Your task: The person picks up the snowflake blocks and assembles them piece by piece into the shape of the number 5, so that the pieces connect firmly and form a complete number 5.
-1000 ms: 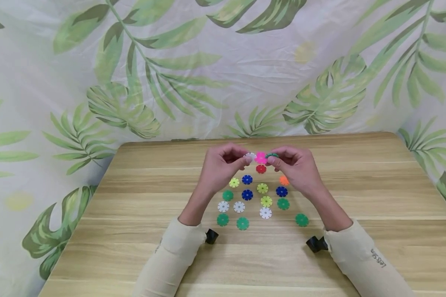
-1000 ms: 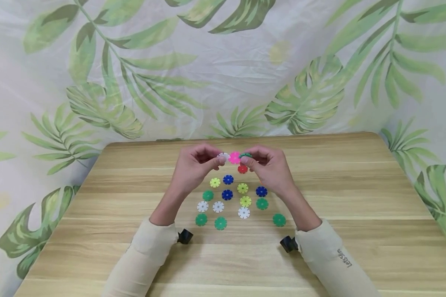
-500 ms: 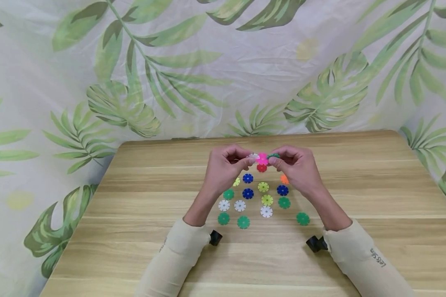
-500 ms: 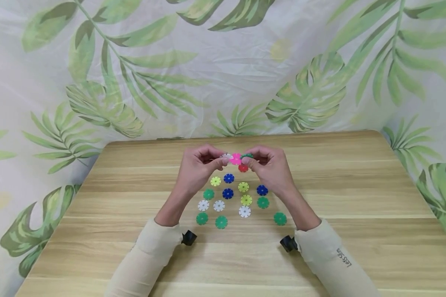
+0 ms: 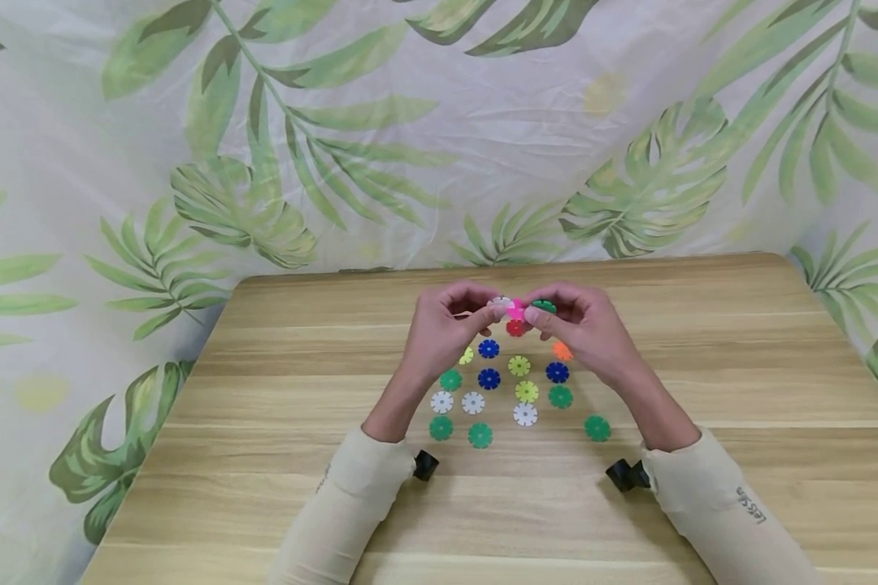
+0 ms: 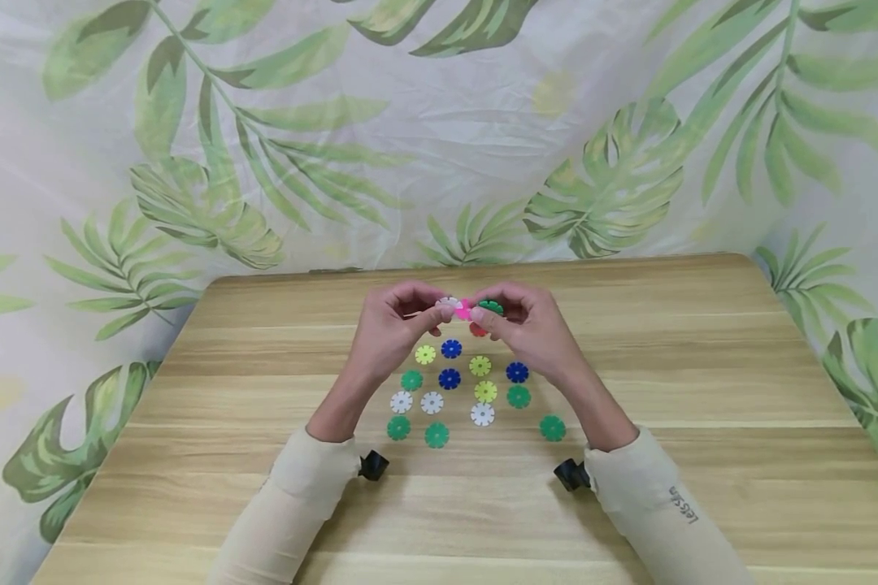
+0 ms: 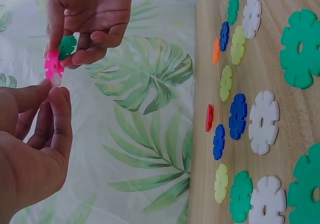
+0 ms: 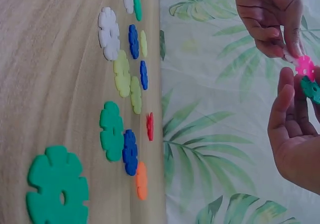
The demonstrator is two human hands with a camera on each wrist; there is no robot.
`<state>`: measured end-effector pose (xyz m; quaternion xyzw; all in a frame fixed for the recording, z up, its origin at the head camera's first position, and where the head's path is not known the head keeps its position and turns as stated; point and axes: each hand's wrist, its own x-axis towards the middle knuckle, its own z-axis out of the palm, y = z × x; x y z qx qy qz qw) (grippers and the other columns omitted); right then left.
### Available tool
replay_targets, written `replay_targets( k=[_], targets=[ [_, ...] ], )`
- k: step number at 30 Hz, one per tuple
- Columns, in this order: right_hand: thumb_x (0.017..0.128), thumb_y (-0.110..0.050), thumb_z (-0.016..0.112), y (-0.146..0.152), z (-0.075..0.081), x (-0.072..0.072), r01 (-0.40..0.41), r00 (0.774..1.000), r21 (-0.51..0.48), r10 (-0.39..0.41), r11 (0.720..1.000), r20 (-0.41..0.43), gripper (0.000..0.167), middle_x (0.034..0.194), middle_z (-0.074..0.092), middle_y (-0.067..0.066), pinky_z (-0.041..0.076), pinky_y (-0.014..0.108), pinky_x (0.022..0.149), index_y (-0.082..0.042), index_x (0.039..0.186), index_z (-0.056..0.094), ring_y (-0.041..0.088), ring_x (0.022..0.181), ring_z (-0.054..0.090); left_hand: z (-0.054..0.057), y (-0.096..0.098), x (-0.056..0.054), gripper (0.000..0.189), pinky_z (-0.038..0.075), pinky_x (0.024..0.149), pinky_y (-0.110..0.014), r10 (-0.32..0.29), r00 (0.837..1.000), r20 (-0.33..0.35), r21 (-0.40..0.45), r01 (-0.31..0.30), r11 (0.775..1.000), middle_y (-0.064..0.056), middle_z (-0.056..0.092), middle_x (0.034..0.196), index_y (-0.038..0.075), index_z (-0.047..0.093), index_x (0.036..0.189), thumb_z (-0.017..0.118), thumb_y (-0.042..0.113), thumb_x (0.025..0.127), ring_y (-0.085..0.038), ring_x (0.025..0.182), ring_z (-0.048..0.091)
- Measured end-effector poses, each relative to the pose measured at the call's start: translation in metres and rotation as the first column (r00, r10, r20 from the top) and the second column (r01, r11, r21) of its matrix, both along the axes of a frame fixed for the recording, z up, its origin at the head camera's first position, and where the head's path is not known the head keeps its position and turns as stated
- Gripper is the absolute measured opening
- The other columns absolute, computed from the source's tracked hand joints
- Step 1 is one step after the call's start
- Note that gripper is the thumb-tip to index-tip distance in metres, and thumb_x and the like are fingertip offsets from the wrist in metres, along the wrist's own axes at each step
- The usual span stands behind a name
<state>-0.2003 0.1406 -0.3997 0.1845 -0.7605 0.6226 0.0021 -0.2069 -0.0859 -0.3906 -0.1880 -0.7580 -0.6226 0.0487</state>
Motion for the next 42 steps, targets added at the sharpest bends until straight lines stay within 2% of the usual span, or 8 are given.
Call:
replay_targets(
  k=[5,9,15,19,26,33,36,42],
  targets=[
    [0.105,-0.012,0.070,0.003,0.001,-0.002,-0.012,1.000,0.016,0.012,1.000,0.019,0.018,0.095,0.080,-0.008,0.060,0.026,0.074,0.000,0.118,0.076,0.014,0.084,0.072,0.002,-0.003,-0.001,0.015,0.068,0.075,-0.041,-0.037,0.999,0.014,-0.033,0.038,0.999,-0.018,0.079,0.103,0.000,0.079,0.111,0.079,0.006,0.098,-0.034,0.083,0.075],
    [0.105,-0.013,0.070,0.005,0.002,-0.002,0.005,1.000,0.010,-0.005,1.000,0.030,0.019,0.097,0.080,-0.003,0.060,0.025,0.075,0.000,0.118,0.077,0.015,0.083,0.071,0.003,-0.005,0.000,0.016,0.068,0.077,-0.040,-0.058,0.998,0.026,-0.034,0.059,0.998,-0.019,0.079,0.104,-0.001,0.078,0.113,0.078,0.005,0.097,-0.042,0.083,0.074],
    [0.105,-0.015,0.070,0.005,0.003,-0.001,-0.011,0.999,0.020,0.011,1.000,0.038,0.020,0.097,0.080,-0.005,0.060,0.027,0.075,-0.002,0.118,0.077,0.017,0.083,0.071,0.003,-0.003,0.001,0.014,0.066,0.072,-0.031,-0.059,0.998,0.021,-0.055,0.060,0.997,-0.017,0.078,0.098,0.001,0.078,0.109,0.080,0.005,0.096,-0.023,0.074,0.074],
    [0.105,-0.015,0.071,0.004,0.003,-0.001,-0.019,0.999,0.030,0.018,0.999,0.037,0.018,0.094,0.079,-0.010,0.061,0.027,0.074,-0.002,0.115,0.077,0.020,0.082,0.071,0.003,-0.001,0.002,0.012,0.066,0.073,-0.031,-0.068,0.998,0.017,-0.056,0.069,0.996,-0.016,0.078,0.097,0.001,0.077,0.105,0.080,0.004,0.095,-0.022,0.077,0.075],
    [0.104,-0.014,0.072,0.003,0.003,0.000,-0.030,0.999,0.023,0.029,0.999,0.044,0.016,0.095,0.078,-0.009,0.061,0.028,0.076,-0.001,0.112,0.077,0.021,0.082,0.070,0.002,0.001,0.003,0.010,0.067,0.077,-0.054,-0.100,0.995,0.024,-0.041,0.101,0.994,-0.018,0.078,0.099,-0.001,0.076,0.105,0.078,0.001,0.095,-0.026,0.079,0.077],
    [0.104,-0.015,0.072,0.004,0.004,0.000,-0.030,0.999,0.028,0.029,0.999,0.044,0.016,0.095,0.079,-0.009,0.060,0.028,0.076,-0.001,0.112,0.077,0.019,0.084,0.070,0.003,0.000,0.003,0.019,0.066,0.078,-0.028,-0.096,0.995,0.036,-0.048,0.097,0.994,-0.018,0.077,0.101,-0.002,0.075,0.112,0.079,0.002,0.095,-0.018,0.087,0.075],
    [0.104,-0.015,0.072,0.006,0.006,0.000,-0.022,0.999,0.037,0.020,0.999,0.047,0.017,0.093,0.079,-0.008,0.061,0.027,0.076,-0.001,0.112,0.077,0.017,0.085,0.072,0.005,-0.003,0.003,0.021,0.064,0.078,-0.025,-0.088,0.995,0.036,-0.066,0.090,0.994,-0.017,0.077,0.102,-0.001,0.075,0.115,0.080,0.003,0.095,-0.019,0.089,0.075],
    [0.104,-0.014,0.072,0.009,0.007,-0.002,-0.020,0.999,0.025,0.019,0.999,0.048,0.017,0.097,0.080,0.007,0.062,0.027,0.076,-0.001,0.113,0.077,0.016,0.087,0.074,0.007,-0.013,0.006,0.022,0.065,0.085,-0.030,-0.085,0.995,0.057,-0.114,0.091,0.989,-0.014,0.078,0.106,0.003,0.075,0.117,0.079,0.006,0.096,-0.022,0.095,0.075]
  ],
)
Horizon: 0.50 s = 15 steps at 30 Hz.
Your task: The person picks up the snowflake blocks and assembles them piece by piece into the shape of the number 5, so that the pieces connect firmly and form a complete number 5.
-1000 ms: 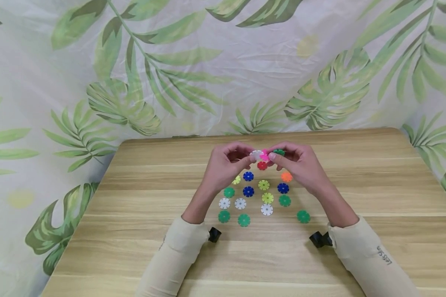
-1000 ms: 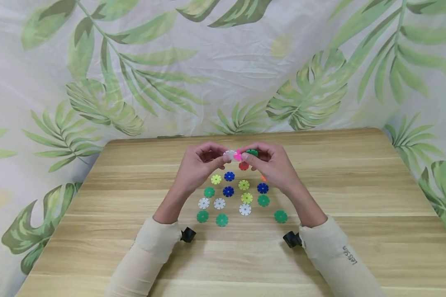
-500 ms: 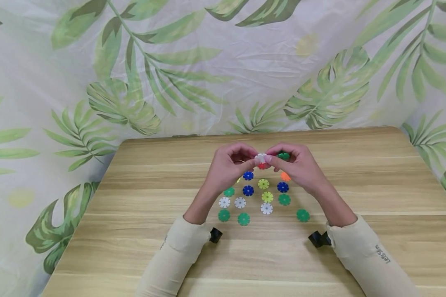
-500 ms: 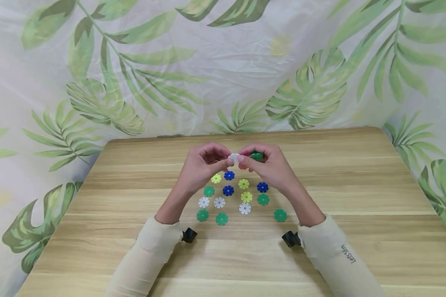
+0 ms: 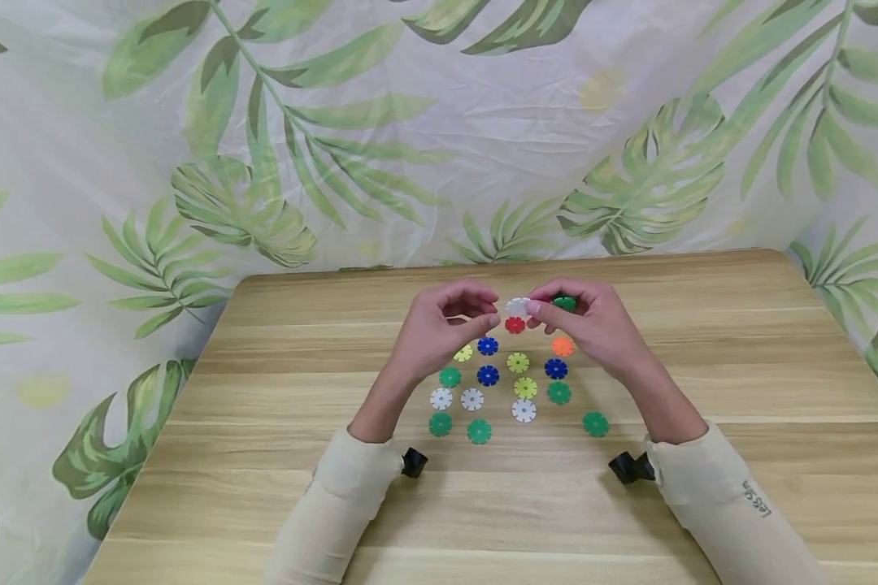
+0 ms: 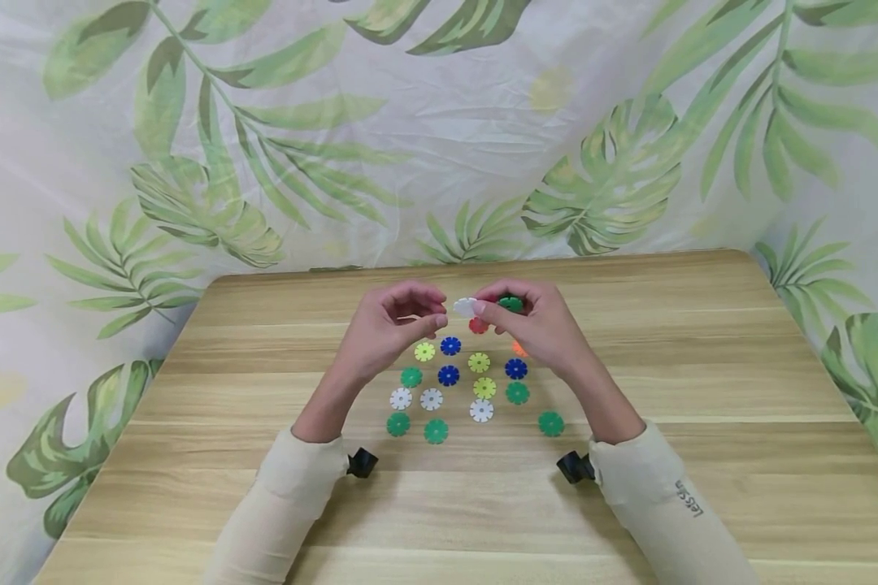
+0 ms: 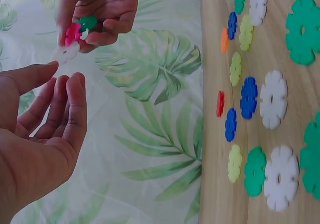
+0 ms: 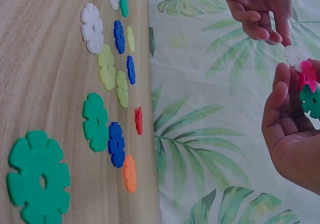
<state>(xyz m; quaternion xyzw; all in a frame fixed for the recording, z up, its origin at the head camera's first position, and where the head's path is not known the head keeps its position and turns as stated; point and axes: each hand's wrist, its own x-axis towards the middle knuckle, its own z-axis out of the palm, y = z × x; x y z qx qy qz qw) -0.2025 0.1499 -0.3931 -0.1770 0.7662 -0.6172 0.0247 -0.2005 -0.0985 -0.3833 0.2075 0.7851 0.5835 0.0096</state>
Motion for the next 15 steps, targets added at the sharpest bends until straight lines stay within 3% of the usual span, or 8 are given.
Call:
replay_targets(
  k=[3,7,11,15],
  targets=[
    [0.104,-0.013,0.072,0.002,0.001,0.000,-0.001,1.000,-0.008,0.001,1.000,-0.004,0.017,0.097,0.080,0.009,0.062,0.027,0.076,0.000,0.113,0.077,0.015,0.087,0.075,-0.001,-0.005,0.000,0.021,0.066,0.087,-0.033,-0.003,1.000,0.023,-0.023,0.003,1.000,-0.014,0.078,0.109,0.003,0.076,0.117,0.079,0.007,0.096,-0.023,0.098,0.075],
    [0.104,-0.012,0.072,0.003,0.003,0.001,-0.001,1.000,-0.016,0.001,1.000,-0.004,0.017,0.095,0.080,0.002,0.062,0.026,0.077,0.001,0.114,0.076,0.015,0.086,0.075,-0.005,-0.014,-0.001,0.020,0.065,0.087,-0.031,0.013,0.999,0.050,-0.077,-0.009,0.997,-0.011,0.078,0.109,0.006,0.077,0.115,0.080,0.008,0.096,-0.022,0.100,0.074],
    [0.104,-0.011,0.072,0.003,0.004,0.001,-0.008,1.000,-0.023,0.008,1.000,-0.003,0.017,0.093,0.079,-0.007,0.062,0.026,0.077,0.002,0.114,0.075,0.015,0.086,0.075,-0.015,-0.025,-0.002,0.020,0.064,0.086,-0.029,0.033,0.997,0.071,-0.128,-0.024,0.992,-0.011,0.078,0.109,0.006,0.077,0.115,0.080,0.008,0.096,-0.022,0.101,0.073],
    [0.103,-0.010,0.072,0.003,0.002,0.001,-0.011,1.000,-0.031,0.012,0.999,0.003,0.016,0.094,0.079,-0.004,0.062,0.027,0.076,0.002,0.114,0.076,0.016,0.086,0.075,-0.027,-0.034,-0.004,0.022,0.064,0.088,-0.032,0.040,0.994,0.101,-0.169,-0.023,0.985,-0.017,0.078,0.113,0.005,0.077,0.117,0.080,0.007,0.095,-0.024,0.103,0.074]
  ],
)
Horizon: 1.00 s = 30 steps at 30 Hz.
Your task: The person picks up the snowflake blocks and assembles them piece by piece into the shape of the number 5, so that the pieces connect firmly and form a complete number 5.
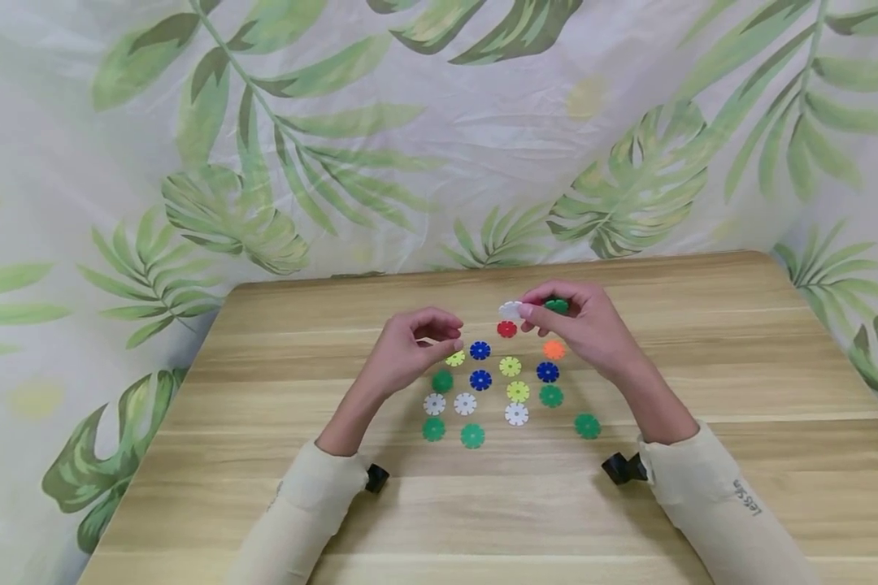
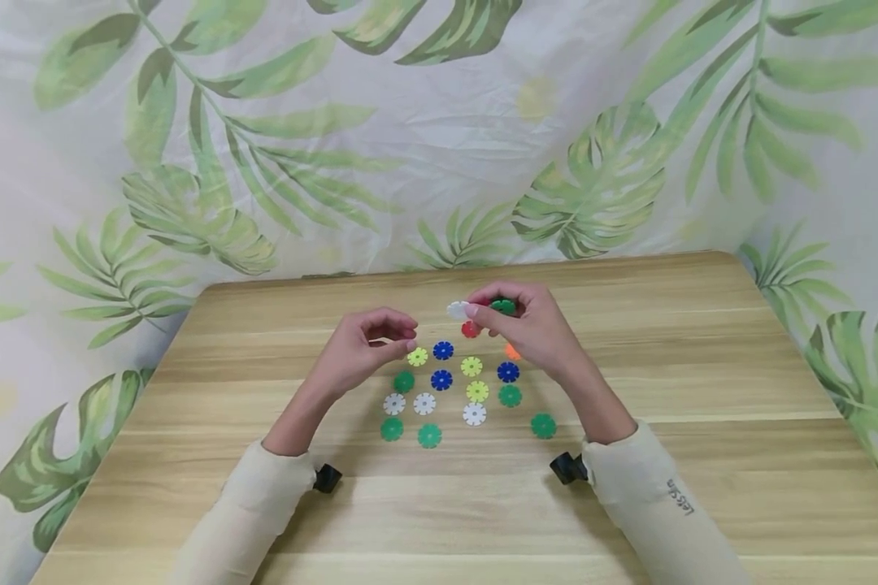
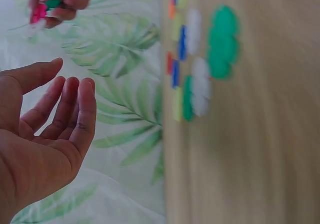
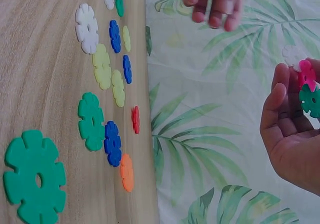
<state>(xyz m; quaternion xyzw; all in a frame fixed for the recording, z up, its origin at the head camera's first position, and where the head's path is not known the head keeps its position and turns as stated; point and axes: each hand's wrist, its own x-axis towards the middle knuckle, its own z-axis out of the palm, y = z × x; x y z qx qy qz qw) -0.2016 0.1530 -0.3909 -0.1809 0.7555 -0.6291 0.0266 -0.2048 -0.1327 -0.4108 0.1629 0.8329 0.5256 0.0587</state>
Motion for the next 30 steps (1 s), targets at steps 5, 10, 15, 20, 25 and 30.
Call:
replay_targets(
  k=[5,10,15,20,25,30],
  targets=[
    [0.103,-0.008,0.072,-0.002,-0.001,0.000,-0.008,1.000,0.000,0.008,1.000,0.002,0.015,0.096,0.079,0.006,0.061,0.027,0.075,0.001,0.113,0.076,0.017,0.085,0.074,-0.013,-0.010,0.000,0.026,0.065,0.093,-0.038,0.001,0.999,0.045,-0.065,0.002,0.998,-0.023,0.077,0.118,0.000,0.076,0.121,0.079,0.005,0.095,-0.027,0.106,0.074],
    [0.102,-0.008,0.072,-0.004,-0.001,0.000,-0.015,1.000,0.013,0.015,1.000,-0.004,0.015,0.092,0.079,0.001,0.061,0.026,0.074,0.000,0.113,0.077,0.017,0.084,0.074,-0.021,-0.018,-0.001,0.032,0.064,0.097,-0.041,-0.020,0.996,0.084,-0.124,0.030,0.992,-0.020,0.077,0.121,-0.002,0.074,0.126,0.078,0.004,0.095,-0.028,0.109,0.073],
    [0.102,-0.008,0.072,-0.005,-0.002,0.001,-0.018,1.000,0.011,0.018,1.000,0.007,0.015,0.091,0.079,-0.002,0.061,0.026,0.074,0.000,0.114,0.077,0.017,0.083,0.073,-0.030,-0.025,-0.002,0.031,0.062,0.099,-0.040,-0.046,0.994,0.096,-0.196,0.064,0.978,-0.017,0.078,0.121,0.001,0.075,0.126,0.078,0.004,0.095,-0.026,0.109,0.074],
    [0.102,-0.009,0.073,-0.006,-0.003,0.001,-0.017,1.000,0.011,0.017,1.000,0.009,0.014,0.093,0.079,0.004,0.061,0.027,0.074,-0.001,0.114,0.077,0.019,0.084,0.073,-0.034,-0.031,-0.003,0.032,0.062,0.100,-0.041,-0.077,0.991,0.105,-0.251,0.102,0.963,-0.015,0.078,0.118,0.001,0.075,0.125,0.080,0.003,0.094,-0.027,0.110,0.074],
    [0.102,-0.009,0.073,-0.006,-0.002,0.001,-0.019,1.000,0.011,0.018,1.000,0.012,0.014,0.097,0.078,0.018,0.061,0.027,0.074,-0.002,0.113,0.078,0.018,0.084,0.073,-0.038,-0.034,-0.007,0.031,0.062,0.098,-0.038,-0.095,0.986,0.138,-0.294,0.133,0.947,-0.010,0.078,0.116,0.004,0.075,0.124,0.081,0.003,0.093,-0.022,0.107,0.073],
    [0.102,-0.010,0.073,-0.006,-0.002,0.001,-0.025,0.999,0.005,0.025,1.000,0.022,0.014,0.098,0.077,0.021,0.061,0.027,0.074,-0.002,0.113,0.078,0.019,0.083,0.072,-0.043,-0.033,-0.009,0.031,0.060,0.093,-0.033,-0.103,0.984,0.145,-0.323,0.146,0.935,-0.005,0.078,0.112,0.007,0.077,0.120,0.084,0.002,0.090,-0.017,0.101,0.069]
  ],
)
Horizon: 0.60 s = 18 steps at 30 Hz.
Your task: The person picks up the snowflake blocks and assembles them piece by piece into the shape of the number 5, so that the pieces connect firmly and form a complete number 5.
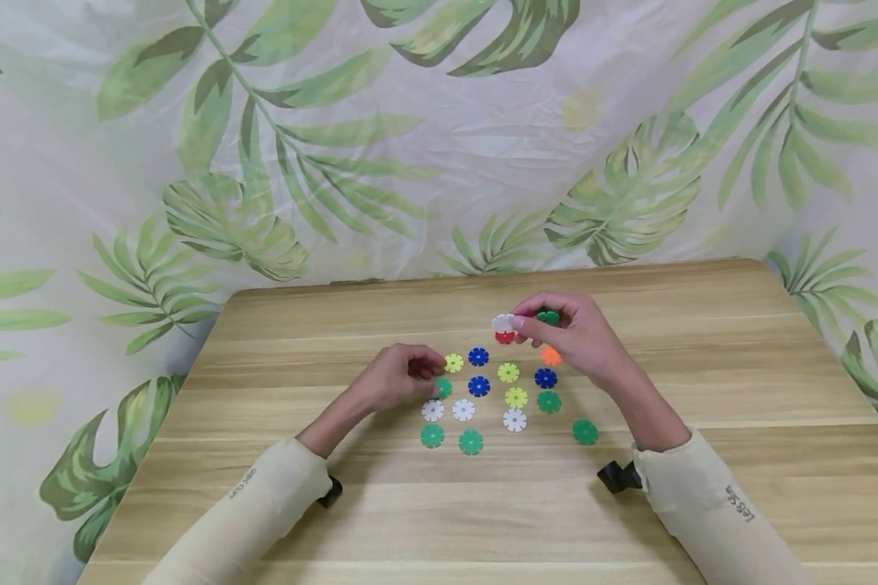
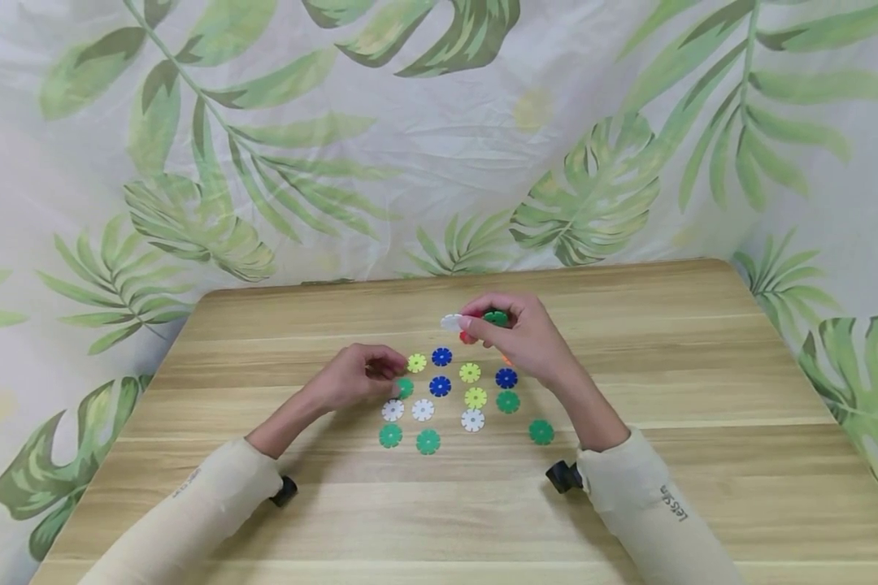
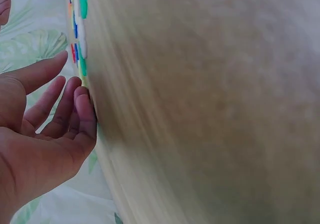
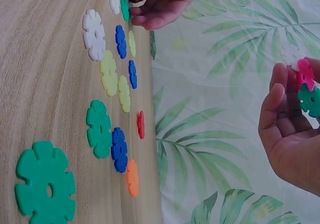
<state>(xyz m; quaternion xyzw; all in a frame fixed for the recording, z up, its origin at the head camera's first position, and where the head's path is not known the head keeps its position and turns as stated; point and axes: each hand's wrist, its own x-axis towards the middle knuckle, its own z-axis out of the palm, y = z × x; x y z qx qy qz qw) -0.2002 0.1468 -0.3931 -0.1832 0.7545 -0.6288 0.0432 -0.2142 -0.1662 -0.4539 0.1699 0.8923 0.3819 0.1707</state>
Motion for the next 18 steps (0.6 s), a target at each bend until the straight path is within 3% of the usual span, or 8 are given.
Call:
replay_targets(
  k=[4,10,18],
  targets=[
    [0.102,-0.010,0.073,-0.0002,-0.0011,0.0001,-0.003,1.000,0.000,0.003,1.000,0.004,0.014,0.099,0.076,0.024,0.061,0.027,0.074,-0.002,0.113,0.077,0.019,0.084,0.072,-0.0022,0.0019,0.0007,0.031,0.059,0.091,-0.032,-0.008,1.000,-0.009,-0.021,0.008,1.000,-0.003,0.078,0.110,0.009,0.077,0.118,0.084,0.000,0.089,-0.015,0.099,0.067],
    [0.102,-0.011,0.073,0.0005,-0.0012,0.0003,-0.005,1.000,0.008,0.005,1.000,0.008,0.015,0.095,0.078,0.015,0.061,0.027,0.075,-0.002,0.113,0.077,0.020,0.084,0.072,-0.0022,0.0047,0.0016,0.031,0.058,0.086,-0.028,-0.024,0.999,-0.035,-0.037,0.023,0.999,-0.002,0.077,0.106,0.009,0.078,0.115,0.083,-0.003,0.087,-0.014,0.094,0.066],
    [0.103,-0.011,0.073,0.0003,-0.0005,0.0012,-0.012,1.000,0.014,0.012,1.000,0.013,0.016,0.101,0.075,0.027,0.061,0.027,0.076,0.000,0.113,0.077,0.021,0.085,0.072,-0.0009,0.0082,0.0030,0.031,0.057,0.082,-0.027,-0.059,0.996,-0.074,-0.087,0.053,0.995,-0.002,0.075,0.102,0.009,0.078,0.115,0.082,-0.005,0.089,-0.013,0.091,0.064]
  ],
)
